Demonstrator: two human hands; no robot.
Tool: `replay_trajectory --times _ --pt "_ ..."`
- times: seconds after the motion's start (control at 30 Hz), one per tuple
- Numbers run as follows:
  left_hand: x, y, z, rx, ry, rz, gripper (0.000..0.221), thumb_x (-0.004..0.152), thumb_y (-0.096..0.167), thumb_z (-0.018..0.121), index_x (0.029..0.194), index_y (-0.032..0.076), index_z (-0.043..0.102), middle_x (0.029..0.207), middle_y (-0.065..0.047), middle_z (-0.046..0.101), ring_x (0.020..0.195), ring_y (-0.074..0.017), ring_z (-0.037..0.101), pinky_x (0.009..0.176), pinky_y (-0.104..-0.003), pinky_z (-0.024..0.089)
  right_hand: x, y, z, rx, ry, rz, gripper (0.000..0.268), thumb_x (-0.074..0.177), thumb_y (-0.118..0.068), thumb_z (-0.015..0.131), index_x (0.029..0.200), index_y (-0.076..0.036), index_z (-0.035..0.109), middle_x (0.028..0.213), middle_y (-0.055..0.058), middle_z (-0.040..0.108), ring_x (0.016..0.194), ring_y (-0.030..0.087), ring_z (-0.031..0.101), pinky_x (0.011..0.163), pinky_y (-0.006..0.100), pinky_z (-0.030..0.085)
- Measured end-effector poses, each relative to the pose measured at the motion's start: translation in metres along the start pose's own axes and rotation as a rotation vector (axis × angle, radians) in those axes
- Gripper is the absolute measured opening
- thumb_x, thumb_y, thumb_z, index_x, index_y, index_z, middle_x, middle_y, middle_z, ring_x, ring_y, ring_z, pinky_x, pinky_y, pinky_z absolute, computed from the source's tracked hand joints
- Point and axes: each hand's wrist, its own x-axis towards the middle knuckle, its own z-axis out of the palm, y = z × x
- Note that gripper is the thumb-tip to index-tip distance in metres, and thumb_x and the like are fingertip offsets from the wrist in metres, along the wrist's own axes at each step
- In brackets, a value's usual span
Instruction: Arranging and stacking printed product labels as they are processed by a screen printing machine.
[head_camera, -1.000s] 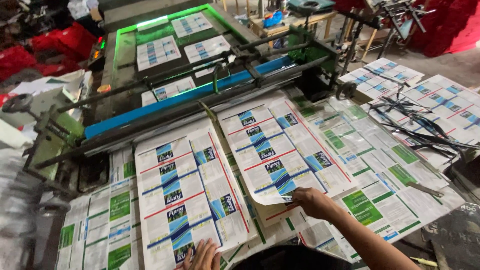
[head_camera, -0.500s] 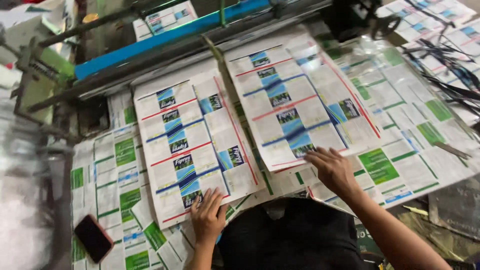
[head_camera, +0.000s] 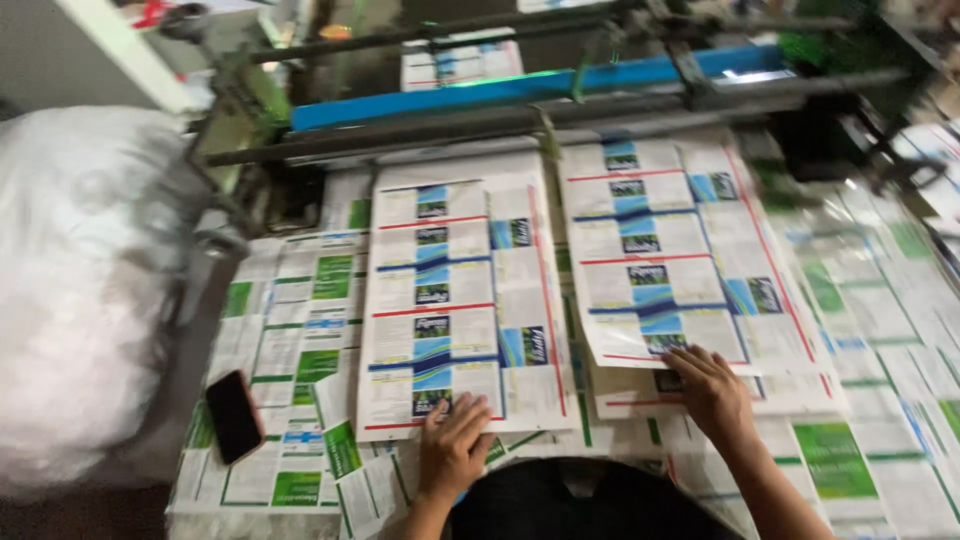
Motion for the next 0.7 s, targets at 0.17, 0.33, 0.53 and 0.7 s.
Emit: replay_trajectory --times 0.17,0.33,0.53,0.7 --pt "-0.006 -0.002 0.000 -0.063 -0.019 -0.015 0.031 0.094 0.030 0.072 0.116 0.010 0.076 0.132 -0.007 0.071 0.133 -0.0288 0.060 0.111 -0.054 0.034 0.023 0.013 0.012 -0.064 -0.089 -0.059 0.064 0.064 -0.009 0.081 0.126 -0.016 0.069 0.137 0.002 0.066 0.132 0.024 0.059 0.111 0.046 0.048" --pt "-0.002 -0.007 -0.002 -0.141 -0.096 -0.028 0.033 0.093 0.029 0.073 0.118 0.007 0.076 0.135 -0.010 0.069 0.134 -0.0328 0.057 0.111 -0.056 0.029 0.046 0.040 0.045 -0.093 -0.048 -0.008 0.052 0.083 0.005 0.062 0.125 -0.024 0.071 0.142 -0.003 0.067 0.135 0.021 0.061 0.107 0.039 0.053" --pt "-0.007 -0.005 -0.003 -0.226 -0.093 -0.035 0.031 0.094 0.028 0.073 0.116 0.006 0.076 0.135 -0.010 0.070 0.135 -0.0329 0.057 0.113 -0.056 0.029 0.079 0.038 0.040 -0.138 -0.091 -0.075 0.060 0.078 0.008 0.056 0.130 -0.019 0.069 0.142 0.003 0.065 0.133 0.028 0.061 0.108 0.044 0.051" --pt "-0.007 -0.011 -0.002 -0.246 -0.081 -0.031 0.032 0.093 0.028 0.075 0.116 0.005 0.076 0.133 -0.011 0.070 0.135 -0.0321 0.057 0.111 -0.058 0.029 0.106 0.057 0.058 -0.176 -0.145 -0.091 0.063 0.078 -0.001 0.060 0.138 -0.020 0.061 0.145 0.003 0.062 0.131 0.029 0.058 0.106 0.053 0.049"
